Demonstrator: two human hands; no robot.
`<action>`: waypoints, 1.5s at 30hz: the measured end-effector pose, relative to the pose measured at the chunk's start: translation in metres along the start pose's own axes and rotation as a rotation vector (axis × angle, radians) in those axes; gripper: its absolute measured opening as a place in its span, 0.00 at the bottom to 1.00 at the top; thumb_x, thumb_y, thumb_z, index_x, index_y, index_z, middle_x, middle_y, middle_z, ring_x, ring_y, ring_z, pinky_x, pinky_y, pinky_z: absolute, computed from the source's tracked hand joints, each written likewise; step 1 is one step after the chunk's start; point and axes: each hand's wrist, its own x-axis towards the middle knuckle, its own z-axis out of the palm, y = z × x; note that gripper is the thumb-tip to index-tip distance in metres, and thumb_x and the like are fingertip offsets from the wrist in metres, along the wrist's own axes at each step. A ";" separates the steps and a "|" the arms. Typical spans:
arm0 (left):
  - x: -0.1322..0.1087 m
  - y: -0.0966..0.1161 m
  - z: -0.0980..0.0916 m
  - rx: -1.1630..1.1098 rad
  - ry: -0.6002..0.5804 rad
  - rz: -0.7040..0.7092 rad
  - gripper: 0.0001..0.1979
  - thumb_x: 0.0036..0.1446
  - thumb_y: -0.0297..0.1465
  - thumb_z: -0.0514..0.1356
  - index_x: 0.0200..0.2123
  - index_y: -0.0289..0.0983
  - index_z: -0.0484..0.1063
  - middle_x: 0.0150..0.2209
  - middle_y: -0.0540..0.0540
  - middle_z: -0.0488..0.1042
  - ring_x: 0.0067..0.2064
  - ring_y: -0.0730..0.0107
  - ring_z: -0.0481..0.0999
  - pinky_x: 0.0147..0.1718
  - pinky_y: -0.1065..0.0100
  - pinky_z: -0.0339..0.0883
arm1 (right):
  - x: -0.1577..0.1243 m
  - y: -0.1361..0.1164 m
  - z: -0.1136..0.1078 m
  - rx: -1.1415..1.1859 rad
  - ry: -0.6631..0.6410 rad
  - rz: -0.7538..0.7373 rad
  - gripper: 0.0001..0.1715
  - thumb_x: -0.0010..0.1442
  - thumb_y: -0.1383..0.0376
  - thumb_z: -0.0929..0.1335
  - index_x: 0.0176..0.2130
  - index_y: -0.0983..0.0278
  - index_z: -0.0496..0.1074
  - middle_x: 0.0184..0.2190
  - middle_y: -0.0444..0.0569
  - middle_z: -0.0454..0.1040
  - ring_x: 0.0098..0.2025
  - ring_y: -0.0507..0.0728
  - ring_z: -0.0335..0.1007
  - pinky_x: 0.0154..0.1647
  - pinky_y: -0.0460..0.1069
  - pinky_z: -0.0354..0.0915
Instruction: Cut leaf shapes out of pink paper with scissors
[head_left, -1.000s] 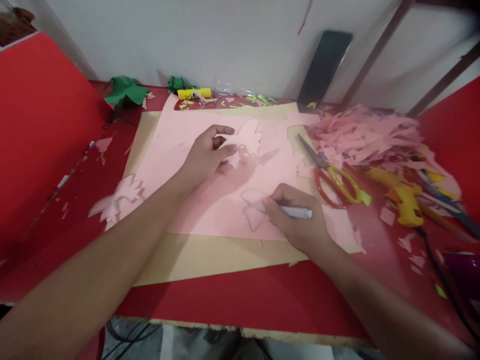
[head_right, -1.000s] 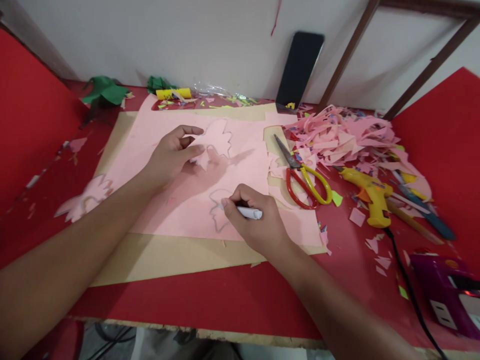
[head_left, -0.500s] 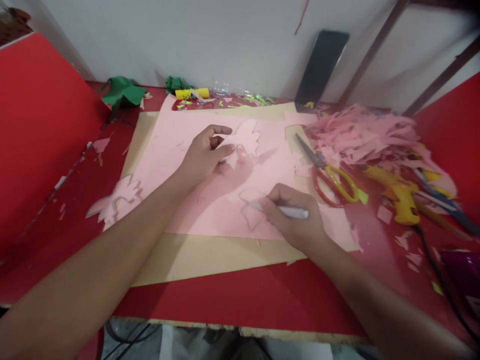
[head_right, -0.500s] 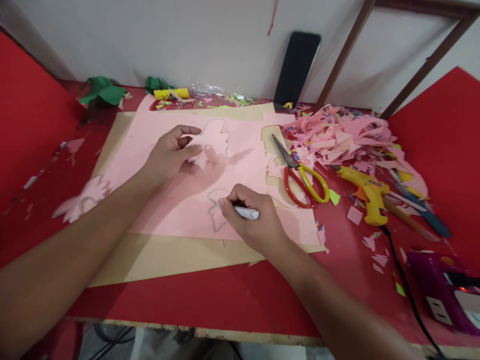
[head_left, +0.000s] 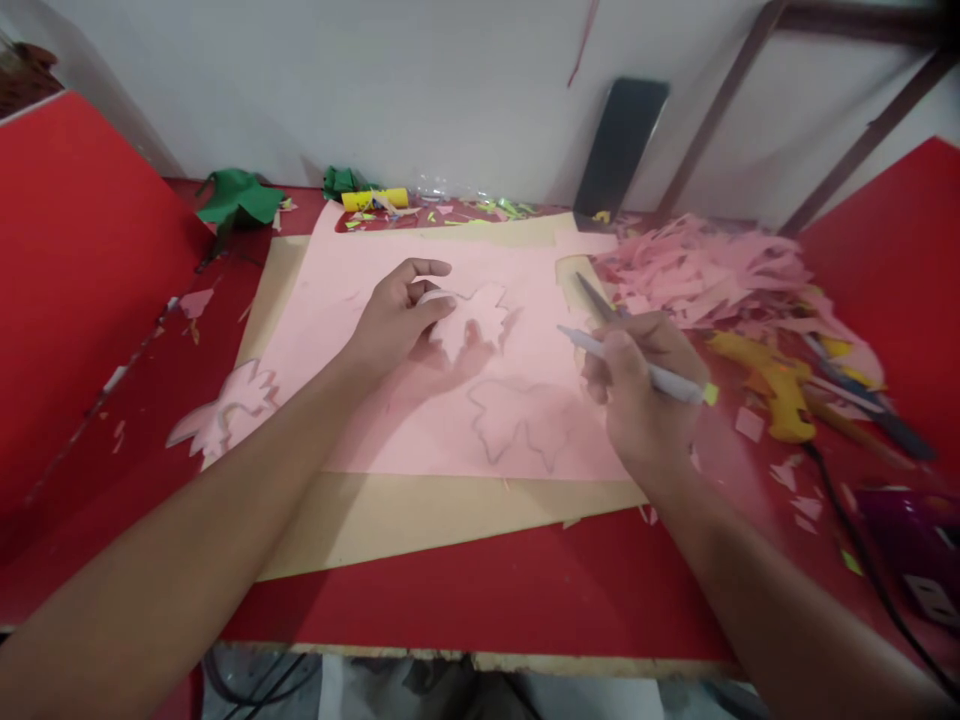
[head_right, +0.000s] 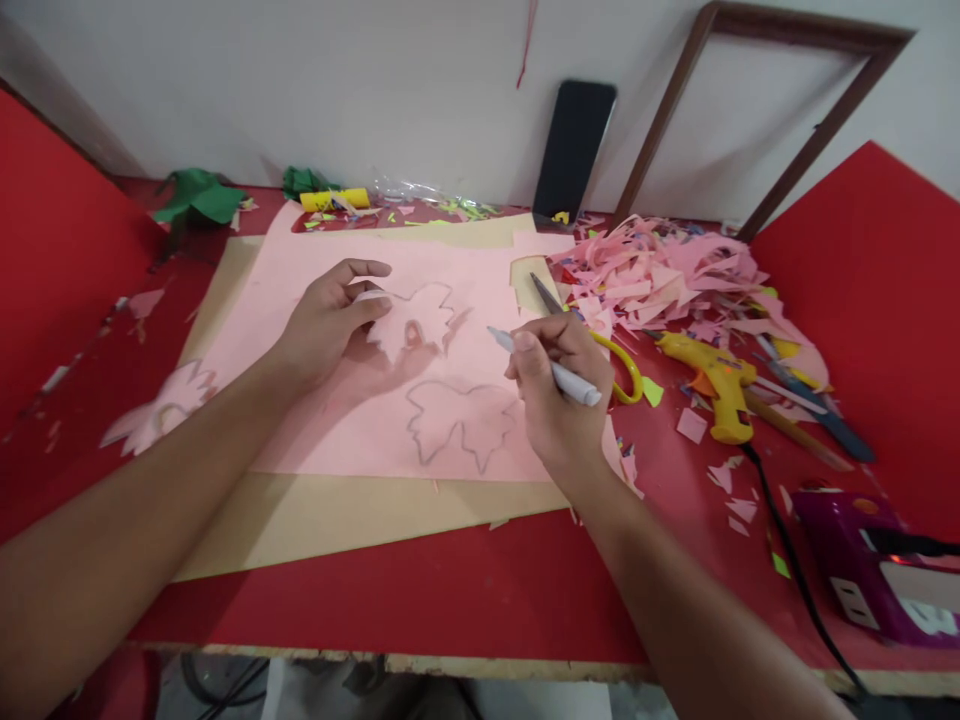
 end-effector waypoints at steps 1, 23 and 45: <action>0.001 -0.001 0.000 -0.004 0.001 0.003 0.15 0.53 0.26 0.63 0.45 0.41 0.71 0.25 0.55 0.66 0.22 0.78 0.65 0.21 0.75 0.62 | 0.001 0.002 0.000 -0.003 0.007 -0.003 0.14 0.66 0.55 0.69 0.33 0.61 0.70 0.21 0.41 0.69 0.19 0.49 0.60 0.20 0.47 0.56; 0.001 0.003 0.000 -0.170 0.132 -0.064 0.13 0.51 0.27 0.67 0.41 0.38 0.75 0.23 0.54 0.68 0.20 0.77 0.67 0.15 0.76 0.66 | 0.017 0.006 -0.013 -0.322 -0.135 0.081 0.25 0.60 0.67 0.66 0.15 0.61 0.58 0.11 0.39 0.57 0.16 0.48 0.55 0.16 0.45 0.52; 0.003 0.002 0.000 -0.193 0.083 -0.003 0.06 0.55 0.31 0.66 0.32 0.39 0.71 0.18 0.55 0.65 0.18 0.75 0.66 0.14 0.73 0.62 | -0.016 -0.002 -0.036 -0.134 -0.157 0.158 0.24 0.67 0.55 0.69 0.22 0.61 0.68 0.13 0.39 0.66 0.14 0.49 0.64 0.16 0.44 0.60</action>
